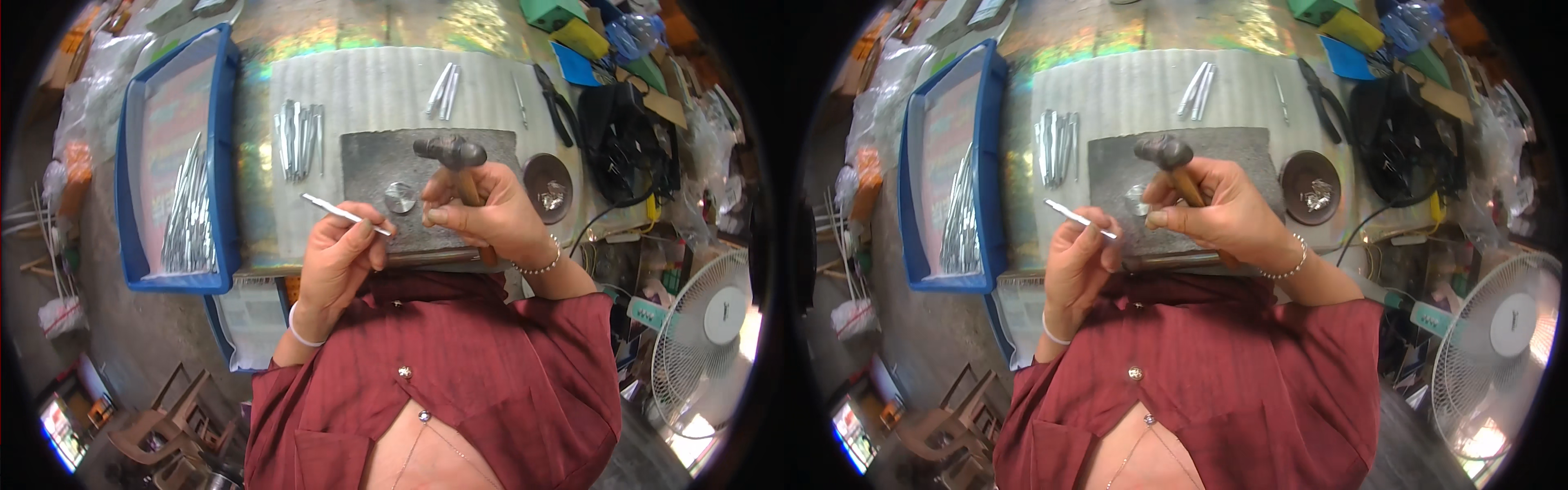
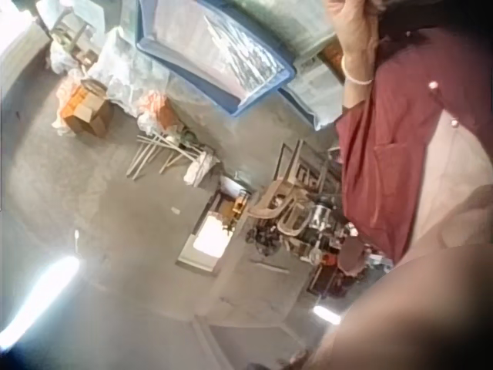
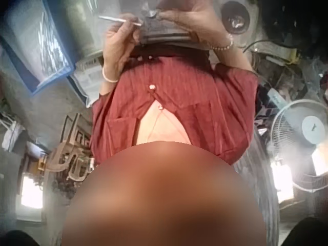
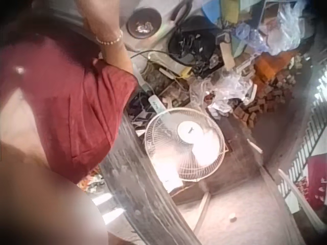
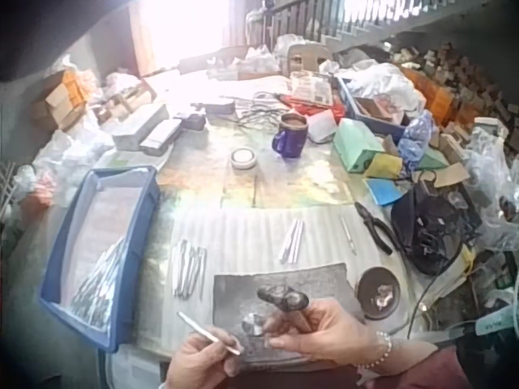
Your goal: The person is shaping and bending small metal strips using a hammer and pliers on a metal block.
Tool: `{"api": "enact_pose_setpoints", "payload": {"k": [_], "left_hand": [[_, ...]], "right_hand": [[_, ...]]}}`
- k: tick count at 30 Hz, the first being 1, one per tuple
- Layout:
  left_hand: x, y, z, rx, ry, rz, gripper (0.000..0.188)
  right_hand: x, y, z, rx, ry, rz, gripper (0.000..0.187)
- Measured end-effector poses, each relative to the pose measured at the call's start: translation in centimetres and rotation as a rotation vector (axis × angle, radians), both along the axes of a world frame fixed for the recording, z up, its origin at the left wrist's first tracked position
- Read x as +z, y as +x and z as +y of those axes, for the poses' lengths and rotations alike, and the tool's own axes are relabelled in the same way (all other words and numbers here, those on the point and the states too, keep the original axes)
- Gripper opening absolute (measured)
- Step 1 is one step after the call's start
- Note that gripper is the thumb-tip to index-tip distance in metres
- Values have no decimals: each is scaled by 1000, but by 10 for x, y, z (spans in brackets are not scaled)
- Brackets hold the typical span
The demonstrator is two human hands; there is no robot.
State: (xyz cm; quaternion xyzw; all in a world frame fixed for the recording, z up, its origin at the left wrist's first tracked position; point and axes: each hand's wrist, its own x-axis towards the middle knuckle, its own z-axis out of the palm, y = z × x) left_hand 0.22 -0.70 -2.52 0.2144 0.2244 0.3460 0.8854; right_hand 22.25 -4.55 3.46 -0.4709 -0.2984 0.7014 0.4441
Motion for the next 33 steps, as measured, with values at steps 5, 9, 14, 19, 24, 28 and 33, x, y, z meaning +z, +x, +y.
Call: {"api": "enact_pose_setpoints", "payload": {"k": [5, 9, 14, 19, 24, 28, 33], "left_hand": [[-8, 0, -2, -6, -166, -185, 14], [-10, -2, -2, -20, -246, -258, 15], [-4, -1, -3, -73, -300, -257, 16], [-6, 0, -5, -87, -360, -281, 17], [-9, 3, -6, -90, -422, -290, 17], [-9, 4, -6, -92, -467, -291, 18], [-11, 4, -8, -77, -468, -303, 18]], "right_hand": [[-8, -33, -3, 39, 138, -113, 12], [-11, -49, -5, -43, 211, -69, 8], [-14, -54, -8, -105, 234, -124, 9], [-18, -55, -9, -124, 297, -287, 9], [-24, -55, -7, -154, 448, -492, 11], [-31, -56, -8, -177, 495, -522, 12], [-32, -59, -10, -188, 584, -740, 15]]}}
